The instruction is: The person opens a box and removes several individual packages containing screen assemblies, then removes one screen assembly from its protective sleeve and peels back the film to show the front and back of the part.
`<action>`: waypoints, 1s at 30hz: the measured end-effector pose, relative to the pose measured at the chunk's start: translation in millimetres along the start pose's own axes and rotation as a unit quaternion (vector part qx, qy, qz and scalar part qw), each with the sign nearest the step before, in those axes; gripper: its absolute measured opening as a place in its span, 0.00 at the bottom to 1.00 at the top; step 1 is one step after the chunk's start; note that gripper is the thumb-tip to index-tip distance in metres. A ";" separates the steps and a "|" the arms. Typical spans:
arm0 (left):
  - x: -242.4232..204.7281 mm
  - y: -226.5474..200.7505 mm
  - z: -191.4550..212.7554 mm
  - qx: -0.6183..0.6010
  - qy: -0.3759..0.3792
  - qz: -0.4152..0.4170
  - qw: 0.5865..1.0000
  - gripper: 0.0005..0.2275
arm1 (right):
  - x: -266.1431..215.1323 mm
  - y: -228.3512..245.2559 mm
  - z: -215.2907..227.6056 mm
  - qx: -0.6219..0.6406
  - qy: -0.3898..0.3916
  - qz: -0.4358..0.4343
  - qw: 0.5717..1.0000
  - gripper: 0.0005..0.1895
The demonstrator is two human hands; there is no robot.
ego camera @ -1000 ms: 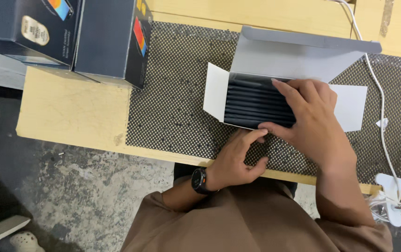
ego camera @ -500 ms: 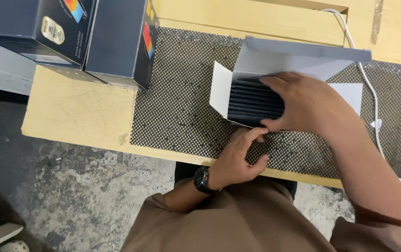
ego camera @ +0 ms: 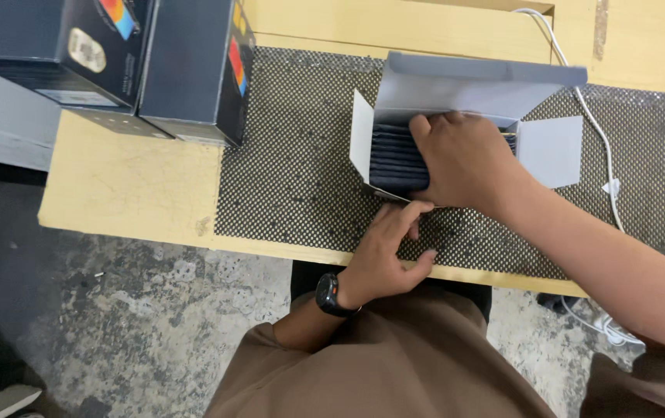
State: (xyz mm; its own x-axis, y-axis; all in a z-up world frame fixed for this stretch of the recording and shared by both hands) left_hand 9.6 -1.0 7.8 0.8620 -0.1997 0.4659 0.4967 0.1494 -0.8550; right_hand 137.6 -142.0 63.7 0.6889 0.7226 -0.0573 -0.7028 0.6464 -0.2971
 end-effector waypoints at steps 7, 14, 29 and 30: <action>3.0 -7.9 9.3 0.011 0.019 0.018 1.000 0.30 | -2.3 -11.8 21.5 0.058 -0.001 -0.043 0.997 0.46; 32.0 -21.4 47.9 0.012 -0.071 0.099 0.992 0.37 | -21.1 -59.7 29.1 0.496 -0.068 -0.153 0.852 0.41; 71.8 0.5 59.3 -0.263 -0.039 0.120 0.956 0.48 | -37.3 -17.8 -15.6 0.808 -0.267 -0.241 0.467 0.22; 72.1 4.6 68.5 -0.260 -0.051 0.119 0.957 0.48 | -37.9 -18.6 -19.4 0.821 -0.276 -0.253 0.432 0.20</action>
State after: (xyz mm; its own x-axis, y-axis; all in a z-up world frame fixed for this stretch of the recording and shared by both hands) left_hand 81.0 51.7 53.1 0.9628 -0.1211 0.2416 0.1906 -0.3294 -0.9248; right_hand 127.9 -186.2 52.9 0.9990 0.0429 -0.0109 0.0220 -0.2688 0.9630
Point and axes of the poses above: each hand's wrist, its own x-axis towards the middle knuckle, its own z-axis out of the back of the hand, y = z × x, the point moved 2 cm from there along x, towards the middle knuckle, and after that the axes turned 7 degrees about z, right-handed, at the moved point
